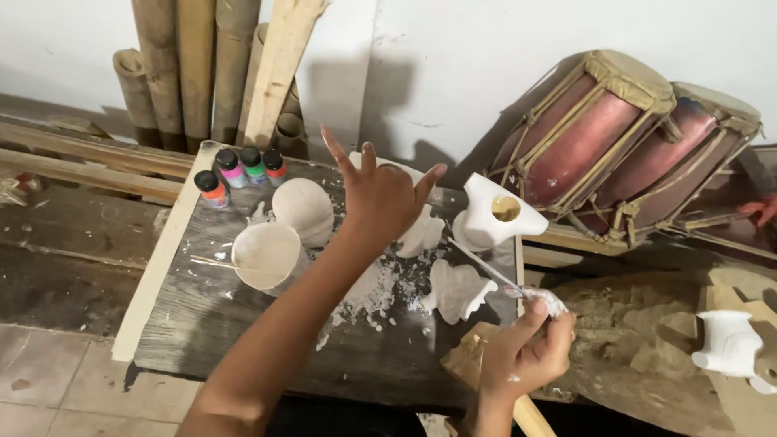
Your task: Cleaning excess plaster from molded figurines using a small scraping tool
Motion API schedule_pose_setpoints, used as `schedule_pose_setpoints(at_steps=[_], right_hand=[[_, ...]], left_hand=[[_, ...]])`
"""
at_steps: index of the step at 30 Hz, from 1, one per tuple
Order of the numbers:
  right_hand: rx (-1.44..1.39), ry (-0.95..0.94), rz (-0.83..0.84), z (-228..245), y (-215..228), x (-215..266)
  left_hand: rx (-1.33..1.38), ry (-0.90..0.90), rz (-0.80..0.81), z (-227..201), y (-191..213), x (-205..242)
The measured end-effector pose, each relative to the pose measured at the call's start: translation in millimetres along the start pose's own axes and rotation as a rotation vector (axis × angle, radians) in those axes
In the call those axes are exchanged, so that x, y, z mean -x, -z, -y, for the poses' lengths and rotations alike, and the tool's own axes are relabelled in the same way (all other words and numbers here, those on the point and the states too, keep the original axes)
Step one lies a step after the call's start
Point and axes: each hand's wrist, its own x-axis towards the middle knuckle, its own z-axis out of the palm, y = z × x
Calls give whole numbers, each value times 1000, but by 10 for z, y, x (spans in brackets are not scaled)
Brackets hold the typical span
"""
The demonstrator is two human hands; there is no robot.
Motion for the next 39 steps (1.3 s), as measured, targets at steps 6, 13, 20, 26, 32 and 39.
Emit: schedule_pose_setpoints(at_steps=[6,13,20,26,32,39], right_hand=[[-92,-6,-28,-111,41,60],[-73,-18,-10,-63,57,66],[-68,1,-5,-152,70,118],[-117,-27,3,-183,100,132],[-133,-56,0,-142,110,115],[-211,-69,-14,-176,131,138]], left_hand=[[109,54,292,8,121,-148],[105,74,355,34,87,-147],[-18,55,461,-69,245,-169],[30,0,557,-16,419,-237],[112,-12,690,85,588,-314],[61,-174,851,239,735,-365]])
